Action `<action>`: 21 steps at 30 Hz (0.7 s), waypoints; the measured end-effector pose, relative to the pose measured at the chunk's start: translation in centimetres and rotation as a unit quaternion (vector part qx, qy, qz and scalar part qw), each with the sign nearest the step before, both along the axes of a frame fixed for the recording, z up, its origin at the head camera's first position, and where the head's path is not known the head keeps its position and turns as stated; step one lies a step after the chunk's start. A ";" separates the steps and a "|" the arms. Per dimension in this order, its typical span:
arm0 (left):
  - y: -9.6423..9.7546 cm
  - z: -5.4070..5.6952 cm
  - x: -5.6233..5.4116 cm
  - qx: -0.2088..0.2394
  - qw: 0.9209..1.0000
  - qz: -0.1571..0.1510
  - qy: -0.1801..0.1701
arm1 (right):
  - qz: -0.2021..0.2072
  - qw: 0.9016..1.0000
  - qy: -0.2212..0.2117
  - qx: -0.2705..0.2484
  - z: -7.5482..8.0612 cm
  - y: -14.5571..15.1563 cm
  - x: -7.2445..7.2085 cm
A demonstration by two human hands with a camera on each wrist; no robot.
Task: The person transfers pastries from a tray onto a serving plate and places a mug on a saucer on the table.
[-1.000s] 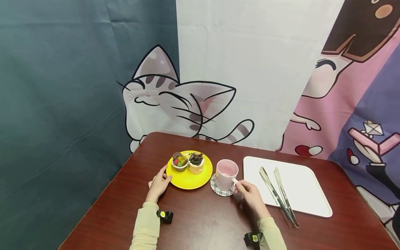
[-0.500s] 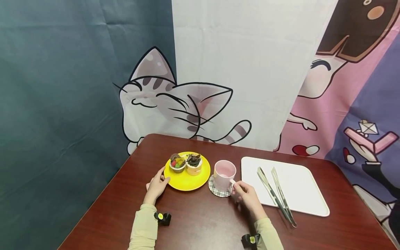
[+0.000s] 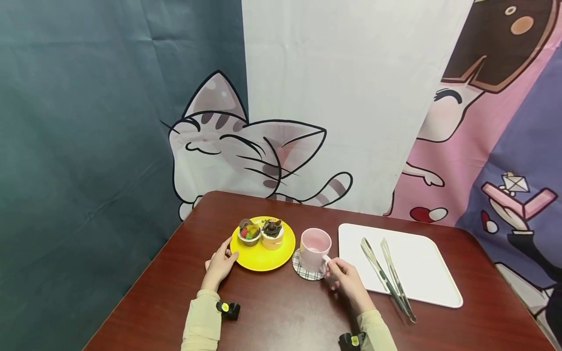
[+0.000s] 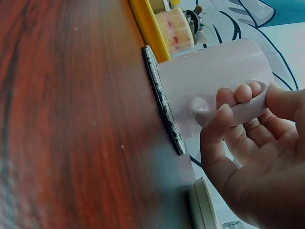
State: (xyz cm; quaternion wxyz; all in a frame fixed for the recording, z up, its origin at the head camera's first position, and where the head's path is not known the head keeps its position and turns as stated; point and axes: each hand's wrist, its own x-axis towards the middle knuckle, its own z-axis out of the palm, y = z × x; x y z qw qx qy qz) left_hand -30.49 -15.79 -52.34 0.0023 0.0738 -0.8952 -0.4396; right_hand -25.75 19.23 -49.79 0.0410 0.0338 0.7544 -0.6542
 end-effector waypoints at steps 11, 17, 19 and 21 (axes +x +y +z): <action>-0.1 -0.3 -0.1 -0.001 1.000 0.002 0.002 | 0.014 1.000 0.008 0.001 -0.4 0.3 -0.2; 0.0 -0.1 -0.2 -0.003 1.000 0.002 0.002 | 0.013 1.000 0.013 -0.005 -0.5 0.4 -0.3; 0.0 0.0 -0.1 -0.002 1.000 0.002 0.001 | 0.016 1.000 0.012 -0.007 -0.5 0.4 -0.2; 0.0 0.0 0.0 -0.003 1.000 0.003 0.000 | 0.019 1.000 0.007 -0.010 -0.5 0.4 -0.1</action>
